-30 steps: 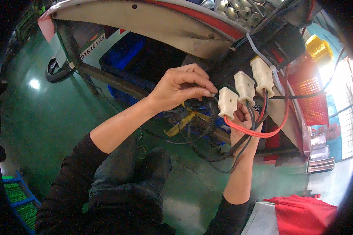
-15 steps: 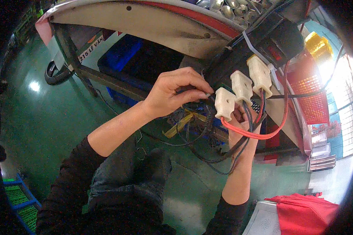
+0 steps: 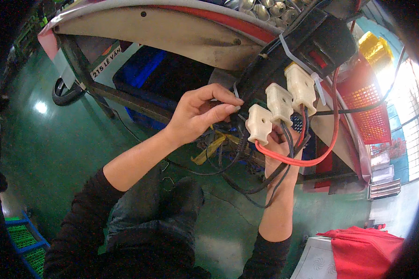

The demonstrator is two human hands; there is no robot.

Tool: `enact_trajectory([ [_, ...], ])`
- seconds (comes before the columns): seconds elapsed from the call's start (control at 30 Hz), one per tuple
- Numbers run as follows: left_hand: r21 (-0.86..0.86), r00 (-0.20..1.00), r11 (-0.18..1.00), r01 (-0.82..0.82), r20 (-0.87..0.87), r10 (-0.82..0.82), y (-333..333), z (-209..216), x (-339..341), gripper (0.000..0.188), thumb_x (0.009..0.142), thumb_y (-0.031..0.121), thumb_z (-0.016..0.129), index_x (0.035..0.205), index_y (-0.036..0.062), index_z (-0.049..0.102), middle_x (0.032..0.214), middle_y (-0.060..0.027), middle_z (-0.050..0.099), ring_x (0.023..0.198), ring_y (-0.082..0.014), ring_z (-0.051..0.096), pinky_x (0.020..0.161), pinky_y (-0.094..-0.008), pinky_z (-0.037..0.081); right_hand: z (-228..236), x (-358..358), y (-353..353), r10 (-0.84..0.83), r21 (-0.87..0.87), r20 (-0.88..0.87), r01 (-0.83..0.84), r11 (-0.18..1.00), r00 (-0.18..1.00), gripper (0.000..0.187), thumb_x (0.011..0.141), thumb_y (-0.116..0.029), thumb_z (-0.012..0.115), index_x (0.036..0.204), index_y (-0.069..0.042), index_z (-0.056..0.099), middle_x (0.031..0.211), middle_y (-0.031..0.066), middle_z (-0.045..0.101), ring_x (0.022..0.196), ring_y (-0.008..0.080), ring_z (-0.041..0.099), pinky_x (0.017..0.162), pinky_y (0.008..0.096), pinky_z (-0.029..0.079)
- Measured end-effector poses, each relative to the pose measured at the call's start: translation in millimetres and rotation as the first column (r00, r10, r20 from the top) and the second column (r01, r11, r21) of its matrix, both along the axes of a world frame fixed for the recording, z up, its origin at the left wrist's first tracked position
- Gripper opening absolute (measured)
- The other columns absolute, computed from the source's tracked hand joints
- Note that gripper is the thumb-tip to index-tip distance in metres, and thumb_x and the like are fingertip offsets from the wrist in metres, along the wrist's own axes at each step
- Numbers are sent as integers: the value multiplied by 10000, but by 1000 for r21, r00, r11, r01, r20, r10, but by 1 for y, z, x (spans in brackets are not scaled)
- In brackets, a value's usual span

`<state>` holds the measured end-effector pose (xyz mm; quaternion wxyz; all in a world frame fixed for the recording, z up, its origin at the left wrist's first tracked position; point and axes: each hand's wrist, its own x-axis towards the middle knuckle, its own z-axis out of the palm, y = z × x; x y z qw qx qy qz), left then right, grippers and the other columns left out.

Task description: The person retrieves zip ties from a cabinet, walks to a cart, and uses the zip ties to bundle and secure multiple electrical cables and connectors under the cart. The person repeatedly loops, tightens, and adjusts the zip ties to organize the wiring.

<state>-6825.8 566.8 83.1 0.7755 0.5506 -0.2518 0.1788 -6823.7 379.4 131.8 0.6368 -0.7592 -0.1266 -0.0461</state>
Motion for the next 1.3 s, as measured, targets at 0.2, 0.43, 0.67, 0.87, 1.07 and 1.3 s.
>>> enact_trajectory([
  [0.2,-79,989,990,-116,81,122,-22,-7,4,122,845,50,623,957,4,641,922,-54,612,824,-84,579,681,-211,476,-8,5,-4,-86,11,38,86,996,996,382,714,-161,785,1035,-25,630,721,-89,535,498,-34,355,432,151,201],
  [0.43,-56,985,990,-132,102,137,-27,-6,3,117,845,2,606,958,0,637,942,-66,580,884,-119,557,774,-239,447,-10,2,-2,-116,48,83,112,992,990,343,722,-129,779,1021,-36,637,708,-90,531,488,-28,341,430,164,197],
  [0.67,-79,993,994,-69,91,76,-18,-5,2,115,847,10,611,958,3,638,945,-60,578,887,-115,556,795,-236,440,-10,-6,12,-111,137,72,101,986,991,319,739,-125,764,1013,-28,633,710,-82,530,501,-23,352,428,169,199],
  [0.87,-74,997,997,-37,66,42,-16,-5,1,112,850,21,615,959,8,639,952,-54,574,897,-112,558,804,-239,447,-9,-8,13,-107,158,26,102,982,994,316,746,-131,757,1014,-26,627,711,-77,535,501,-18,367,426,163,213],
  [1.07,-69,997,997,-27,64,31,-16,-5,3,116,849,36,624,961,13,639,951,-54,573,894,-112,561,802,-237,453,-9,-8,12,-85,171,39,78,982,996,309,750,-143,755,1010,-35,628,708,-77,538,494,-16,371,423,157,223],
  [1.3,-85,997,996,-21,73,27,-19,-6,4,115,848,29,623,960,13,644,953,-57,572,888,-112,561,793,-235,454,-11,-7,12,-144,146,42,136,980,989,307,752,-150,755,1013,-45,632,693,-85,538,485,-17,369,417,157,220],
])
